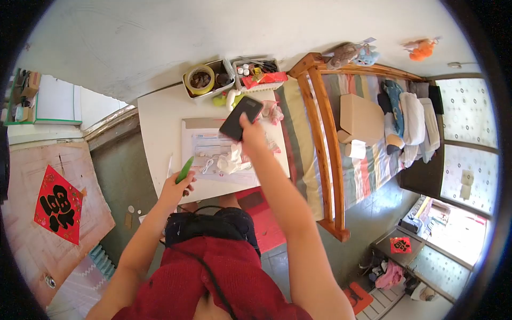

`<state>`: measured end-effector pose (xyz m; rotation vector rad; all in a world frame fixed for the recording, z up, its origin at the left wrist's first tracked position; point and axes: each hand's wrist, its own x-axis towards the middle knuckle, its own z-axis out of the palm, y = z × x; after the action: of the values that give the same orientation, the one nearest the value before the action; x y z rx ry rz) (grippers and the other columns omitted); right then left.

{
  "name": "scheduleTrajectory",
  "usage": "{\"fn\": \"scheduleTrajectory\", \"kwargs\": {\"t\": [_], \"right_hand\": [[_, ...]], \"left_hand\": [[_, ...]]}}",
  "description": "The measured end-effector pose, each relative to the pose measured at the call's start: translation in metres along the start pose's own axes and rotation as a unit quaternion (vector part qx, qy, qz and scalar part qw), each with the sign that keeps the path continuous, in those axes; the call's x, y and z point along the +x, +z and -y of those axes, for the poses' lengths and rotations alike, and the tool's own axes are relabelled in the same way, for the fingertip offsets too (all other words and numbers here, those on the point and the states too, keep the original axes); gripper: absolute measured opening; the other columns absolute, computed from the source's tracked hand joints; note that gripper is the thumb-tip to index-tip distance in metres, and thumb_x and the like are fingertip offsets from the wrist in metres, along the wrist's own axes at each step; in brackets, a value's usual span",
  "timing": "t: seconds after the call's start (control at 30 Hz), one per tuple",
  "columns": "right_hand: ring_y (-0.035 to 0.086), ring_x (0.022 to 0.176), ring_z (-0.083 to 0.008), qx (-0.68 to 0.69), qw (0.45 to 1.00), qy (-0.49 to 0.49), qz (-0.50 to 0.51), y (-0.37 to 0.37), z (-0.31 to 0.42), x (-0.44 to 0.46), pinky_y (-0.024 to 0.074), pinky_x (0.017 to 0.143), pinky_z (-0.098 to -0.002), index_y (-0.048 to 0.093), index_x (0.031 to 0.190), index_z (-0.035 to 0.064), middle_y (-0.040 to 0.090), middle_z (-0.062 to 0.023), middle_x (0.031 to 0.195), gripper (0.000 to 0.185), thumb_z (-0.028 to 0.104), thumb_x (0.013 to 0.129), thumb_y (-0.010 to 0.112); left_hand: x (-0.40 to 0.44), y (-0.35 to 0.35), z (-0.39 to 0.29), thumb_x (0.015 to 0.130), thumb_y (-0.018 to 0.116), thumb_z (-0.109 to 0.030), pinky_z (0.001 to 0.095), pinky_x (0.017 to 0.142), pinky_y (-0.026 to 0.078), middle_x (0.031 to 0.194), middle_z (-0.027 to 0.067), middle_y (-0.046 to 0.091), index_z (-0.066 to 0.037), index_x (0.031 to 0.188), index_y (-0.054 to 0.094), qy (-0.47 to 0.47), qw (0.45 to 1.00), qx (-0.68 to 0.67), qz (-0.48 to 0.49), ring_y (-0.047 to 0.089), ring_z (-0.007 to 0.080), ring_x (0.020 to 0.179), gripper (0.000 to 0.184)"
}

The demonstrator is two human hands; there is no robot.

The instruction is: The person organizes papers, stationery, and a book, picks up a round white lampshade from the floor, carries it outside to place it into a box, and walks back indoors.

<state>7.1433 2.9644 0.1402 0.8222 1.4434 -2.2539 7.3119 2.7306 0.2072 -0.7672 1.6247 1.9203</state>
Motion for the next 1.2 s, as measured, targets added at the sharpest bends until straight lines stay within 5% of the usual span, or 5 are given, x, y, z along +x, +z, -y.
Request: {"fn": "scheduleTrajectory", "kwargs": {"t": [0.33, 0.63, 0.77, 0.97, 1.2], "right_hand": [[0.062, 0.091, -0.0282, -0.005, 0.983, -0.049, -0.176, 0.027, 0.083, 0.204, 0.0562, 0.079, -0.0432, 0.051, 0.116, -0.0025, 0.060, -0.0132, 0.108, 0.030, 0.014, 0.092, 0.058], [0.061, 0.084, -0.0218, -0.123, 0.981, -0.144, 0.030, 0.059, 0.093, 0.118, 0.0508, 0.077, -0.0328, 0.049, 0.113, -0.0044, 0.061, -0.0139, 0.099, 0.039, 0.016, 0.084, 0.063], [0.062, 0.088, -0.0280, -0.473, 0.859, -0.161, 0.107, 0.087, 0.141, 0.108, 0.0511, 0.080, -0.0346, 0.044, 0.119, -0.0052, 0.061, -0.0202, 0.095, 0.056, 0.020, 0.075, 0.066], [0.063, 0.097, -0.0328, -0.820, 0.428, -0.358, 0.127, 0.146, 0.139, 0.115, 0.0511, 0.080, -0.0425, 0.063, 0.105, 0.0125, 0.066, -0.0125, 0.104, 0.025, 0.011, 0.082, 0.052], [0.059, 0.103, -0.0344, -0.850, 0.368, -0.336, 0.168, 0.158, 0.091, 0.143, 0.0483, 0.085, -0.0446, 0.053, 0.120, 0.0130, 0.064, -0.0145, 0.107, 0.045, 0.020, 0.079, 0.067]], "left_hand": [[-0.029, 0.031, 0.056, 0.091, 0.064, -0.026, 0.0208, 0.054, 0.040, 0.085, 0.0038, 0.063, -0.003, 0.105, 0.063, -0.103, 0.974, -0.139, -0.150, 0.054, 0.0069, 0.063, 0.027], [-0.035, 0.029, 0.055, 0.089, 0.065, -0.028, 0.0202, 0.053, 0.039, 0.084, 0.0038, 0.063, -0.002, 0.103, 0.063, -0.110, 0.974, -0.140, -0.143, 0.053, 0.0064, 0.060, 0.029], [-0.034, 0.019, 0.044, 0.089, 0.066, -0.028, 0.0201, 0.053, 0.039, 0.084, 0.0038, 0.063, -0.002, 0.103, 0.064, -0.086, 0.976, -0.141, -0.144, 0.052, 0.0062, 0.061, 0.030], [-0.047, 0.003, 0.052, 0.089, 0.066, -0.028, 0.0204, 0.053, 0.039, 0.082, 0.0023, 0.063, -0.002, 0.101, 0.064, -0.079, 0.972, -0.153, -0.160, 0.052, 0.0059, 0.061, 0.029], [-0.055, -0.015, 0.070, 0.088, 0.067, -0.030, 0.0213, 0.051, 0.039, 0.077, 0.0006, 0.062, -0.002, 0.091, 0.065, -0.093, 0.972, -0.133, -0.171, 0.051, 0.0056, 0.058, 0.028]]}}
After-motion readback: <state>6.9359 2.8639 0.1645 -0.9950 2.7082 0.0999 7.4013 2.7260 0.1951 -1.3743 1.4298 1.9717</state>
